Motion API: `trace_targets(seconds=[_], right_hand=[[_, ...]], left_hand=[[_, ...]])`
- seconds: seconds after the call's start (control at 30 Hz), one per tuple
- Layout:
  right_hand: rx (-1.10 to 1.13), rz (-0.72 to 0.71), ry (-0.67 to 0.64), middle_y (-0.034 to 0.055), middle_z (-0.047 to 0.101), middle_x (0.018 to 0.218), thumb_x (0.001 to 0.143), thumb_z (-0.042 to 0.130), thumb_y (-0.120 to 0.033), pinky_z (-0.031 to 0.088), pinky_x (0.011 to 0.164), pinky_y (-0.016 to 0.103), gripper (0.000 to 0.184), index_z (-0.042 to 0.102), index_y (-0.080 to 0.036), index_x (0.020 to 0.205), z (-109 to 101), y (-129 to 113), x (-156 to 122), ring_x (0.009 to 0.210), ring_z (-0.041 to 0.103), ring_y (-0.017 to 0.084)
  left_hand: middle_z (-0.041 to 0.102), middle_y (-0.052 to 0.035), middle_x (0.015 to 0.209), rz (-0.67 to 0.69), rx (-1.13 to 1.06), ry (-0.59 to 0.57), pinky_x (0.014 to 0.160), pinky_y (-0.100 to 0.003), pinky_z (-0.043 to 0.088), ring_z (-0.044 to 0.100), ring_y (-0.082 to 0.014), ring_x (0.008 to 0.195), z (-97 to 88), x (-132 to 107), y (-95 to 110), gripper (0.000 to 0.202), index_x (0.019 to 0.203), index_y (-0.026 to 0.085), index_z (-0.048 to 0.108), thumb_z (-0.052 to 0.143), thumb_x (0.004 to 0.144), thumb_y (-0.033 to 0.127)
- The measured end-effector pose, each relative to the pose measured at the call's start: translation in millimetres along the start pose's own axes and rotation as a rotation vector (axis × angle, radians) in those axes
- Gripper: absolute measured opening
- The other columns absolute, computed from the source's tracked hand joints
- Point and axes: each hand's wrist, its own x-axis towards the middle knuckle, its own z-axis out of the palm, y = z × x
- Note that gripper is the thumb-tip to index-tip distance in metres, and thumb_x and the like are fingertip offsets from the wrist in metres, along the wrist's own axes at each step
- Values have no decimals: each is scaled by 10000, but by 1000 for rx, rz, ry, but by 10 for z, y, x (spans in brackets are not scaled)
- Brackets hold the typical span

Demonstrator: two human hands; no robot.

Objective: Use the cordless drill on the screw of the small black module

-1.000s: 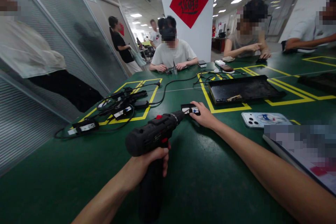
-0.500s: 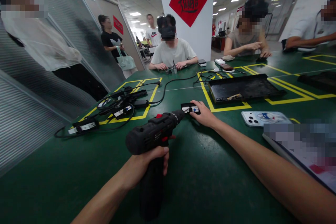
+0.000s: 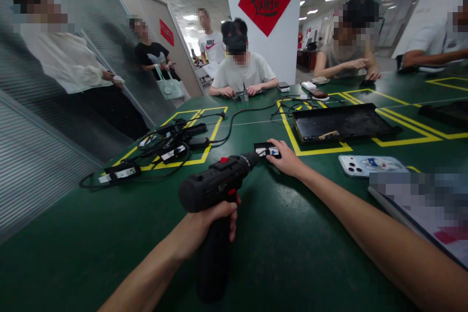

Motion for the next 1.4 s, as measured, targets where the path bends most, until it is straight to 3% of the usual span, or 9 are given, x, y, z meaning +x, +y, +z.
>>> trace_targets(seconds=[0.33, 0.57, 0.73, 1.07, 1.4], right_hand=[[-5, 11, -3, 79, 474, 1161, 805, 560, -300, 417, 946, 354, 502, 430, -233, 1285, -5, -7, 0, 1034, 540, 205], [2, 22, -6, 77, 473, 1173, 803, 566, -293, 411, 955, 356, 500, 433, -243, 1282, -14, -19, -3, 1059, 536, 208], [7, 16, 1, 79, 470, 1181, 802, 564, -292, 409, 958, 356, 500, 435, -240, 1282, -11, -15, -2, 1078, 529, 209], [5, 7, 6, 79, 471, 1175, 802, 569, -296, 408, 961, 359, 506, 432, -239, 1286, 8, 18, 1, 1054, 537, 207], [8, 17, 7, 76, 471, 1176, 804, 568, -294, 412, 957, 356, 500, 435, -246, 1283, 2, -1, -7, 1054, 539, 206]], left_hand=[[555, 4, 674, 4, 9, 31, 566, -302, 437, 552, -142, 550, 40, -7, 26, 195, 947, 149, 548, 554, 812, 289], [550, 12, 649, -24, 8, 1, 570, -325, 436, 563, -164, 536, 23, -19, 84, 471, 1258, 148, 441, 526, 821, 302], [552, 10, 653, -25, 24, 3, 588, -332, 440, 564, -164, 548, 37, -35, 109, 521, 1317, 133, 391, 516, 835, 286], [542, 19, 628, -7, -17, 20, 551, -321, 434, 553, -158, 513, 44, -7, 68, 536, 1297, 132, 411, 536, 802, 294], [559, 9, 642, -28, -13, -2, 558, -305, 432, 568, -157, 542, 43, -31, 117, 327, 1118, 146, 521, 525, 818, 276]])
